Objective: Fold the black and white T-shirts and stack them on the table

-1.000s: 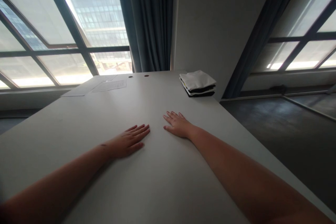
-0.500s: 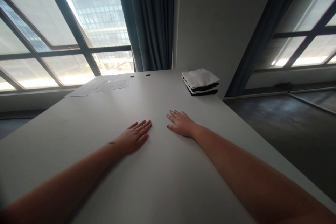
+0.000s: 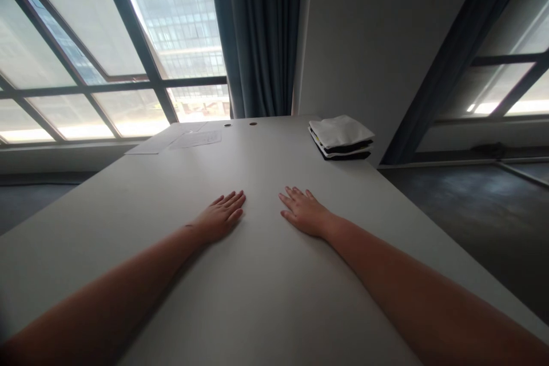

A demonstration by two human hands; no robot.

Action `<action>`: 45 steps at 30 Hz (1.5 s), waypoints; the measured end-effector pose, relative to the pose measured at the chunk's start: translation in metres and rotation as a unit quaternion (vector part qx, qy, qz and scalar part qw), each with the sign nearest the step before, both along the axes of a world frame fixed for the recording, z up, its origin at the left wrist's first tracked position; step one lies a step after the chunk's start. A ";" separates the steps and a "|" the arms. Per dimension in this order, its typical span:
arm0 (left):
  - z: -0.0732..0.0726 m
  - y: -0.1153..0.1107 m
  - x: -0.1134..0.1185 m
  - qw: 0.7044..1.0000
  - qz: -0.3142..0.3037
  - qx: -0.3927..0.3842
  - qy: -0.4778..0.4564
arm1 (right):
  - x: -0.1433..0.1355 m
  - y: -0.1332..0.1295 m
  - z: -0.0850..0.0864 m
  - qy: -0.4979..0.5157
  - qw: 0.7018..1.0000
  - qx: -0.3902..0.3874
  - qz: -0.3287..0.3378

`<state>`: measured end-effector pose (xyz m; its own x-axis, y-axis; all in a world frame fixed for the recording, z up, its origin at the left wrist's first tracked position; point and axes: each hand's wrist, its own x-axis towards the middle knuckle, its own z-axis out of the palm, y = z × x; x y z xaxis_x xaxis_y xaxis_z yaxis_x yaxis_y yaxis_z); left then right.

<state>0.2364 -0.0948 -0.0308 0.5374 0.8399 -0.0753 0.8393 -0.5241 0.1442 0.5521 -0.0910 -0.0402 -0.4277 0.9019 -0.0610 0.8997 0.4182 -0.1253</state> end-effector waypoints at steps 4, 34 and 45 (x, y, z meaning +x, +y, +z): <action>-0.003 0.018 -0.021 1.000 0.022 0.006 0.006 | -0.004 -0.003 -0.002 0.009 1.000 0.006 0.008; -0.010 0.054 -0.075 0.989 0.141 0.028 0.031 | 0.014 0.018 0.009 0.006 0.999 -0.008 -0.052; -0.006 0.052 -0.071 0.989 0.144 0.025 0.030 | 0.018 0.021 0.005 0.006 0.999 -0.003 -0.045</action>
<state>0.1656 -0.0427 -0.0373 0.2714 0.9609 -0.0543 0.9611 -0.2675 0.0690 0.5705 -0.0701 -0.0353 -0.3464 0.9360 -0.0631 0.9318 0.3356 -0.1381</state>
